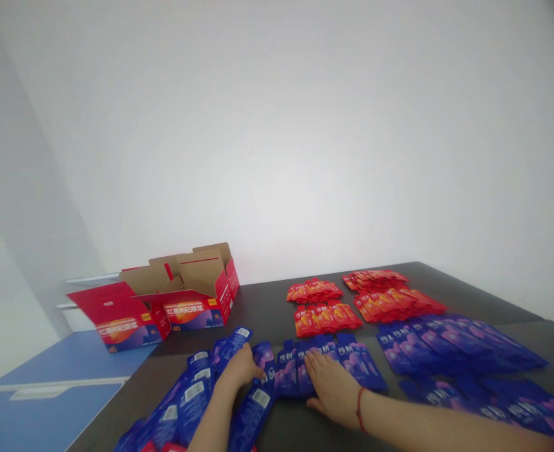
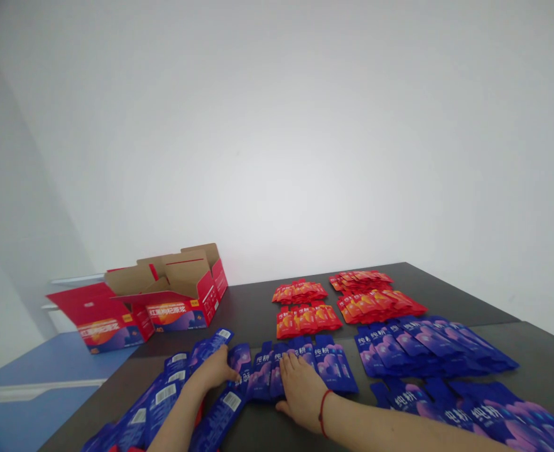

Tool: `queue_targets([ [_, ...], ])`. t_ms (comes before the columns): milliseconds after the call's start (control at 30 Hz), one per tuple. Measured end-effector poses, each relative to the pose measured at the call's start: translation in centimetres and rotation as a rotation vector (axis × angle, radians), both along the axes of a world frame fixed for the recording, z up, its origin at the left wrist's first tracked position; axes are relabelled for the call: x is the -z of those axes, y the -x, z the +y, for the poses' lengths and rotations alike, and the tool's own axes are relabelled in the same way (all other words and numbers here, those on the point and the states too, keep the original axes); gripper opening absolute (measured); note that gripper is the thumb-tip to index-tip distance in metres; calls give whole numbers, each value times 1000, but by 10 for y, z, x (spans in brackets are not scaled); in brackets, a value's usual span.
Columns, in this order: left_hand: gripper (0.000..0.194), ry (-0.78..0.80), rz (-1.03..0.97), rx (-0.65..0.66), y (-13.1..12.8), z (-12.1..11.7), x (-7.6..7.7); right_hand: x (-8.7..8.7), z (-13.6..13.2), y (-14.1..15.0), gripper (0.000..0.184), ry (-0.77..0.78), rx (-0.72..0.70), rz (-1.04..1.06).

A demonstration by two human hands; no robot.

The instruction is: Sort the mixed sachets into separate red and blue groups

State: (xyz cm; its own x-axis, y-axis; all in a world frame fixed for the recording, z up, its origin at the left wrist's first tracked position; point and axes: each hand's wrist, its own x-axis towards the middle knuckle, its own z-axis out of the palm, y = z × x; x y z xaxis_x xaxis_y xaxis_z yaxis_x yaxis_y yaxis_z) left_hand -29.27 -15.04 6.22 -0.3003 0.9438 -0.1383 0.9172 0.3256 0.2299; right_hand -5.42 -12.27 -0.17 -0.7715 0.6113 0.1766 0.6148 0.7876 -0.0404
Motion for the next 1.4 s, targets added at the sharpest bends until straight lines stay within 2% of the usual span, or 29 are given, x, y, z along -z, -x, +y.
queue_targets([
  [100, 59, -5, 2, -4, 3, 1, 1, -6, -1, -2, 79, 23, -4, 10],
  [200, 68, -49, 49, -8, -4, 0, 1, -16, -1, -5, 80, 66, 4, 12],
  [267, 72, -87, 79, 63, -13, -1, -1, -22, -1, -6, 82, 97, 9, 21],
  [333, 69, -69, 76, 197, -24, -3, -2, -25, 0, -7, 87, 117, -10, 39],
  [400, 63, 1, 53, 292, -33, -5, -3, -27, 0, -6, 91, 129, -65, 55],
  [500, 63, 64, 44, 296, -34, -5, -1, -30, 0, 0, 89, 144, -189, 74],
  [600, 63, 56, 46, 305, -25, -4, 2, -35, -4, 7, 78, 155, -301, 98],
  [767, 35, -14, 91, 222, -16, -5, 2, -41, -12, 14, 66, 148, -301, 88],
  [900, 47, -32, 157, 84, -20, -4, 4, -39, -15, 12, 61, 115, -283, 113],
  [1033, 65, -49, 272, 31, -23, -2, 10, -37, -16, 11, 59, 127, -269, 138],
  [1167, 58, -75, 357, -20, -24, 0, 12, -47, -11, 8, 59, 168, -257, 186],
  [1267, 45, -91, 359, -61, -19, 2, 6, -60, -2, 7, 57, 165, -223, 232],
  [1400, 38, -168, 358, -54, -20, 2, -16, -73, 16, 8, 57, 193, -154, 361],
])
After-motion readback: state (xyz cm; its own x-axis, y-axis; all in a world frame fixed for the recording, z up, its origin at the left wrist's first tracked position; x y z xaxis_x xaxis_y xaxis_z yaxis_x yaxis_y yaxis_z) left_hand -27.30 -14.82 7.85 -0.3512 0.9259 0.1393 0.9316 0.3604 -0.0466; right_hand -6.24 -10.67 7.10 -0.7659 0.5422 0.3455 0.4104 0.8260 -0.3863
